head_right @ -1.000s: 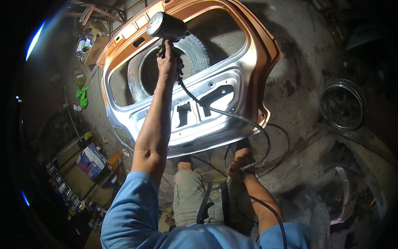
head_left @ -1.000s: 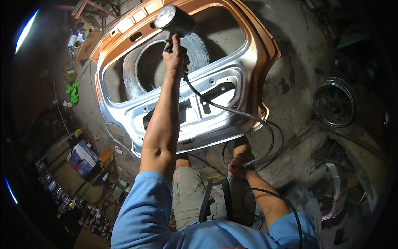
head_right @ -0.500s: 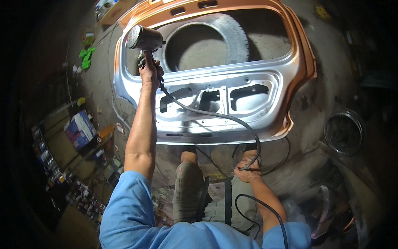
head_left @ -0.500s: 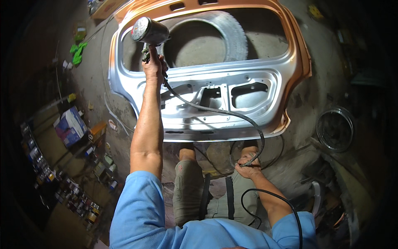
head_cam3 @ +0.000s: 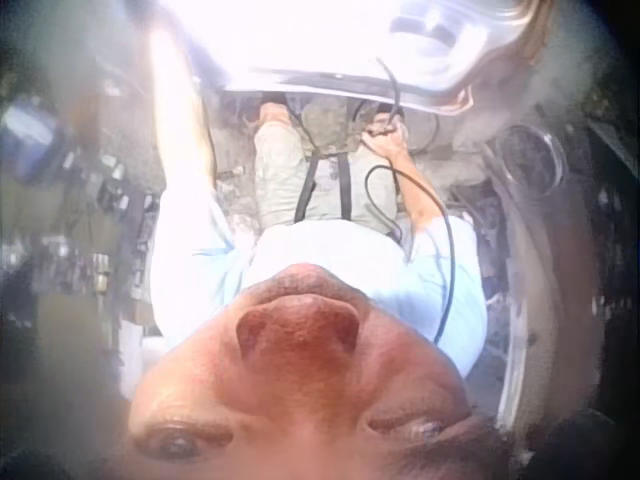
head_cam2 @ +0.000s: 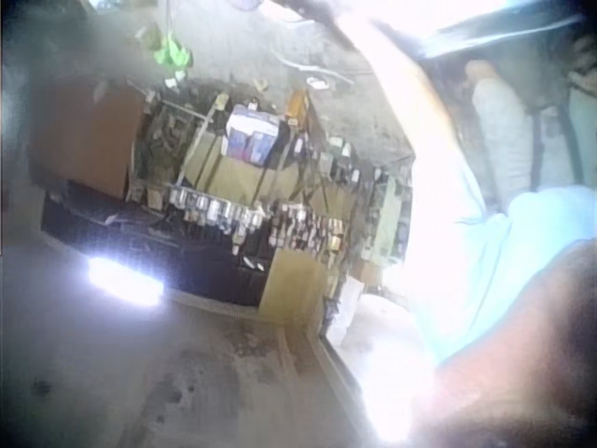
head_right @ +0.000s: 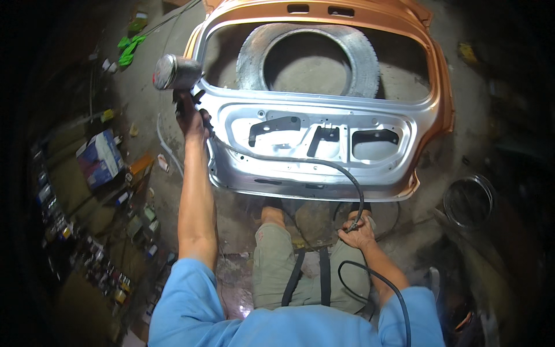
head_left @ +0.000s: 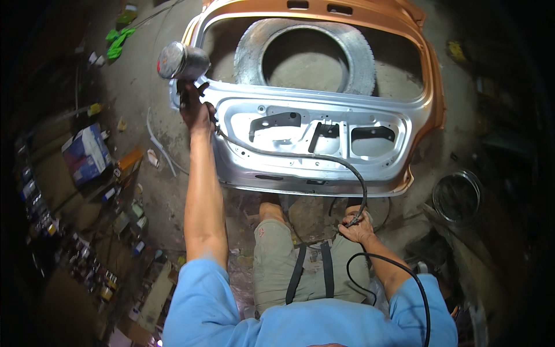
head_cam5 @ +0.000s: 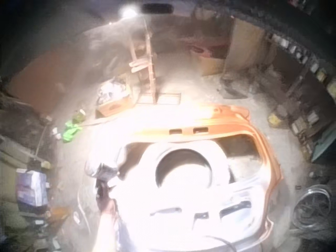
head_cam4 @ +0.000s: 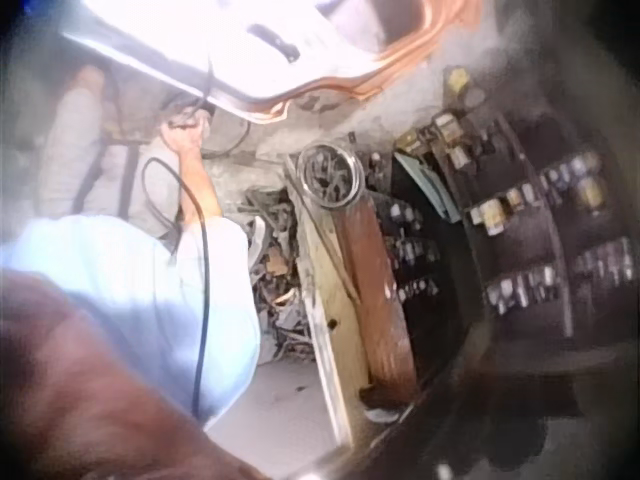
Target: The person uses a spray gun to apply paint to a car bumper, moving around the part to cover different sections. After finishing, the person walks through the workshop and picks up a small packet from a shelf.
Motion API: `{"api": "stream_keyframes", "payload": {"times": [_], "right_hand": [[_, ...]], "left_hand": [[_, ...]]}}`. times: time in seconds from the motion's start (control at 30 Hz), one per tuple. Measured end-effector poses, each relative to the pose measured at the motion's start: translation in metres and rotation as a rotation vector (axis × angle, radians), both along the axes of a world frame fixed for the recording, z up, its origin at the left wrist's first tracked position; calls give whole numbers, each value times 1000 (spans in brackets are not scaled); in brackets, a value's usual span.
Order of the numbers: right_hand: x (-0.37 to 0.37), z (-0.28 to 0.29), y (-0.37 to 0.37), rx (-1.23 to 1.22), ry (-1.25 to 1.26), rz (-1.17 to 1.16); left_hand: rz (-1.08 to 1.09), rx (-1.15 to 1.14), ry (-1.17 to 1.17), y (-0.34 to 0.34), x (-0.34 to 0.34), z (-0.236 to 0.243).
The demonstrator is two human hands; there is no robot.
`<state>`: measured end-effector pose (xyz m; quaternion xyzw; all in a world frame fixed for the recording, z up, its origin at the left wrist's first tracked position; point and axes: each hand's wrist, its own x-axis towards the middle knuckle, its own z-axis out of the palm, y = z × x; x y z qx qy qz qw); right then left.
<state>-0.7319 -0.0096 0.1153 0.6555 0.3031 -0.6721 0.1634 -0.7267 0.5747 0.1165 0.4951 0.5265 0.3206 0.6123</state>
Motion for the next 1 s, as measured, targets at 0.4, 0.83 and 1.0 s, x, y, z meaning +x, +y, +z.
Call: {"api": "stream_keyframes", "payload": {"times": [0.4,0.83,1.0], "right_hand": [[-140,70,90,131,-281,-214],[-158,134,46,172,-442,-880],[-288,138,3,239,-407,-1194]], "left_hand": [[-185,-412,80,-5,-196,157],[-82,-265,2,-22,-317,253],[-347,-295,19,-54,-367,271]]}}
